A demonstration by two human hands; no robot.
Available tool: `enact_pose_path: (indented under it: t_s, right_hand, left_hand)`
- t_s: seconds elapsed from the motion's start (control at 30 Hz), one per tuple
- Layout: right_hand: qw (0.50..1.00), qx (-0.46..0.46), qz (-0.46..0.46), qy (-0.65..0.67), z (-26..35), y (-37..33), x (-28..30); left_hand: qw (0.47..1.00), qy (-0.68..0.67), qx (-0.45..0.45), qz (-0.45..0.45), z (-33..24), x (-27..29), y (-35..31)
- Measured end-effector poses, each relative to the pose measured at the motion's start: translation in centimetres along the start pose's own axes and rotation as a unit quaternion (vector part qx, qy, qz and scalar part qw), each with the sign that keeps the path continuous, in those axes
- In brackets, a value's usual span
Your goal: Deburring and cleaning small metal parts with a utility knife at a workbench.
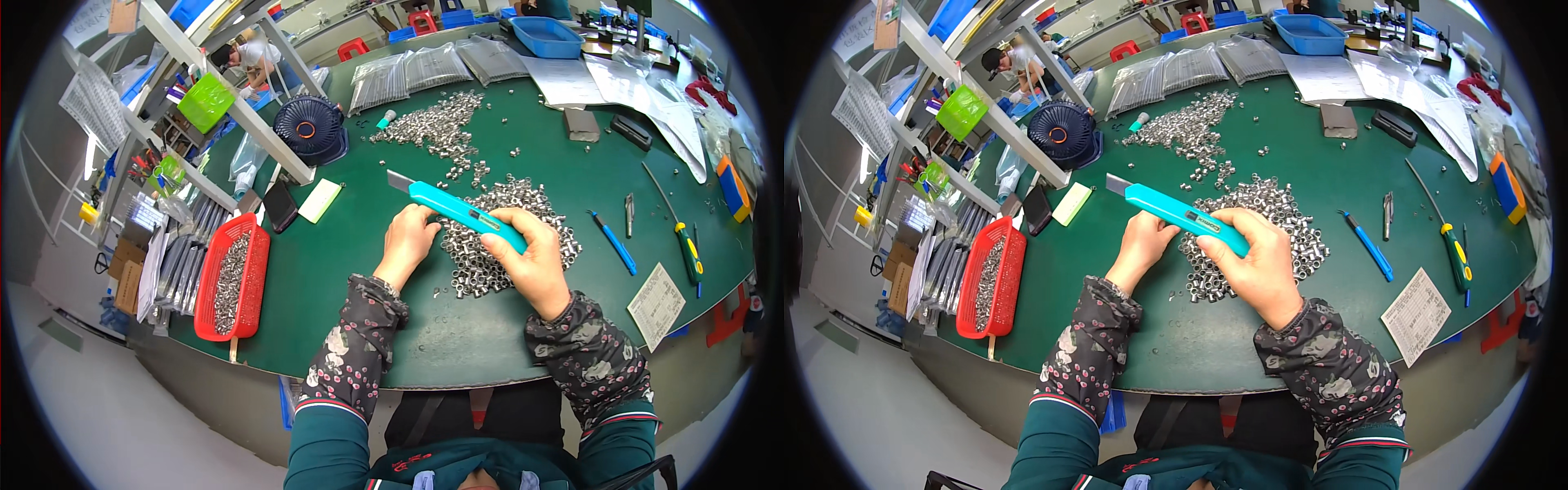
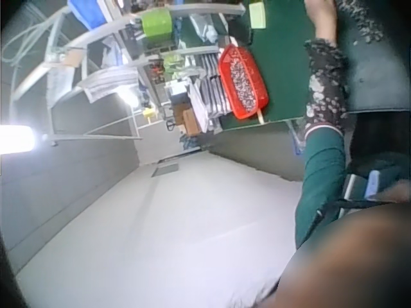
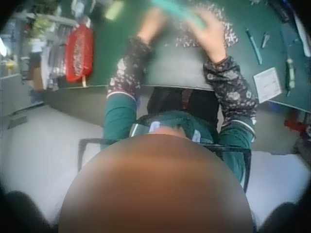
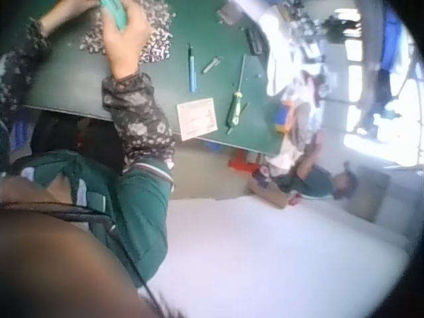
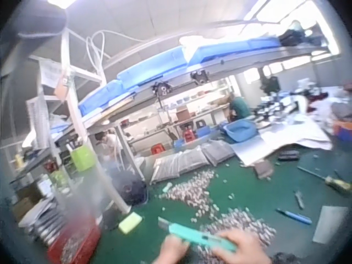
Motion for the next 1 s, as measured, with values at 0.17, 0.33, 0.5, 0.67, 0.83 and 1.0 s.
enact_pose_path:
  t_s: [0.17,0.33,0.5,0.67,0.83,1.0]
  right_hand:
    - [1.0,0.002,-0.001,0.011,-0.5,-0.1,-0.1]
    - [1.0,0.012,0.009,-0.022,0.0,-0.1,-0.1]
    - [0.996,-0.002,0.085,-0.04,-0.7,-0.6,-1.7]
    - [0.984,-0.032,0.162,-0.071,-0.8,-1.1,-3.0]
    - [0.973,-0.049,0.214,-0.077,-0.9,-1.2,-3.6]
    - [0.974,-0.051,0.215,-0.057,-1.0,-1.3,-3.7]
  left_hand:
    - [0.996,-0.021,-0.05,-0.074,-0.8,0.5,-0.1]
    - [0.772,-0.623,0.121,0.041,2.4,1.6,-3.0]
    - [0.648,-0.752,0.114,0.042,4.1,2.7,-6.3]
    - [0.624,-0.775,0.093,0.024,5.5,3.0,-7.3]
    - [0.648,-0.759,0.063,0.007,5.9,3.2,-7.2]
    - [0.665,-0.744,0.07,0.01,6.0,3.3,-7.2]
Point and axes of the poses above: each hand's wrist, its own y-axis towards the middle knuckle, its own x-axis out of the back of the hand, z = x × y, the point moved 7 cm from there along y, towards the middle knuckle
